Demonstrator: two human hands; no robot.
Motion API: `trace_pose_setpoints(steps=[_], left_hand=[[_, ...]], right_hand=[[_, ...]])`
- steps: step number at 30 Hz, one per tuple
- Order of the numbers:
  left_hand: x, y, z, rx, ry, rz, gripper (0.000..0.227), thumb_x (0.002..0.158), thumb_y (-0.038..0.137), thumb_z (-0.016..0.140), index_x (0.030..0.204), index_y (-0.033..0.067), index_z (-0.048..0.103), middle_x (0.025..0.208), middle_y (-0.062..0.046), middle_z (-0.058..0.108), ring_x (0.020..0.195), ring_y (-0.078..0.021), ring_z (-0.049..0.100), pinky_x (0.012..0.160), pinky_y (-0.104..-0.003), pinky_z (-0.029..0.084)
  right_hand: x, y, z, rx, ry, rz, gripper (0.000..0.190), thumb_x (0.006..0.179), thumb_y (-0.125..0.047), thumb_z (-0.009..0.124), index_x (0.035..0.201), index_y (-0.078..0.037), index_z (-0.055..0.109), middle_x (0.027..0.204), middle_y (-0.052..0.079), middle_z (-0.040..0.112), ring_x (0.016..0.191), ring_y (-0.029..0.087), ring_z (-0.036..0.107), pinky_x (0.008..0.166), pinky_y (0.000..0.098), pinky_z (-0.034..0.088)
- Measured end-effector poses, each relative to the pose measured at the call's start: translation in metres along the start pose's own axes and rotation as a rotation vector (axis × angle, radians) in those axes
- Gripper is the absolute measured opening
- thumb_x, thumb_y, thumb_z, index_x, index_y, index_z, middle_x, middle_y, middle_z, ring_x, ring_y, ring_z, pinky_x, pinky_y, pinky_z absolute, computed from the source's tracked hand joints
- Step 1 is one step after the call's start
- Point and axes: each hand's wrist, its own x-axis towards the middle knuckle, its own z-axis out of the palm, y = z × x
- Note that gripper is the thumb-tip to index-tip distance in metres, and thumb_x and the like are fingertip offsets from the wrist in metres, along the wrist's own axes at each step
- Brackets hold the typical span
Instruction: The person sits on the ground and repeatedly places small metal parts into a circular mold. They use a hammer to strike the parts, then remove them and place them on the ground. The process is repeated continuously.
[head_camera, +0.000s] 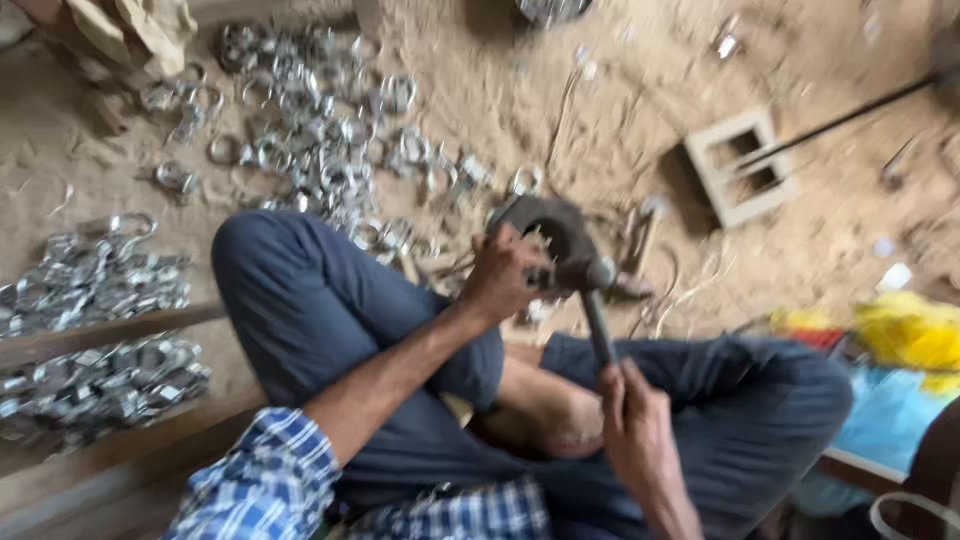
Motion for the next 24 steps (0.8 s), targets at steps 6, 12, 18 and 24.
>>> trace_pose_setpoints(steps=[6, 12, 18, 24], left_hand=[[0.001, -0.025, 0.012, 0.013, 0.008, 0.014, 0.046, 0.061, 0.056, 0.093, 0.094, 0.0246, 0.084, 0.108, 0.006, 0.074, 0.1, -0.0199, 0.051, 0.091, -0.044, 0.036], [-0.008, -0.019, 0.014, 0.038, -0.099, -0.059, 0.05, 0.059, 0.063, 0.088, 0.092, 0.0248, 0.084, 0.108, 0.005, 0.074, 0.103, -0.0216, 0.055, 0.09, -0.047, 0.036], [0.008, -0.006, -0.006, 0.008, -0.056, -0.057, 0.044, 0.062, 0.061, 0.088, 0.088, 0.0259, 0.084, 0.106, 0.004, 0.076, 0.109, -0.0248, 0.056, 0.089, -0.05, 0.035], [0.003, -0.009, -0.001, 0.044, -0.075, -0.053, 0.046, 0.056, 0.06, 0.09, 0.087, 0.0272, 0.085, 0.109, 0.0, 0.075, 0.11, -0.027, 0.055, 0.09, -0.054, 0.033]], right_hand=[[0.009, -0.032, -0.059, 0.124, 0.123, -0.007, 0.04, 0.108, -0.038, 0.043, 0.094, -0.005, 0.061, 0.062, 0.004, 0.051, 0.053, 0.015, 0.051, 0.05, 0.0308, 0.039], [-0.02, 0.001, -0.025, 0.32, 0.205, 0.156, 0.04, 0.11, -0.04, 0.048, 0.098, -0.004, 0.06, 0.064, 0.013, 0.043, 0.049, 0.022, 0.042, 0.045, 0.0344, 0.034], [0.002, 0.01, 0.0, 0.022, -0.111, 0.267, 0.031, 0.106, -0.024, 0.052, 0.091, 0.002, 0.059, 0.055, 0.018, 0.046, 0.049, 0.014, 0.037, 0.043, 0.041, 0.035], [0.015, -0.027, -0.053, 0.086, 0.018, 0.046, 0.041, 0.104, -0.038, 0.049, 0.088, -0.002, 0.059, 0.052, 0.008, 0.043, 0.046, 0.011, 0.043, 0.042, 0.0325, 0.035]])
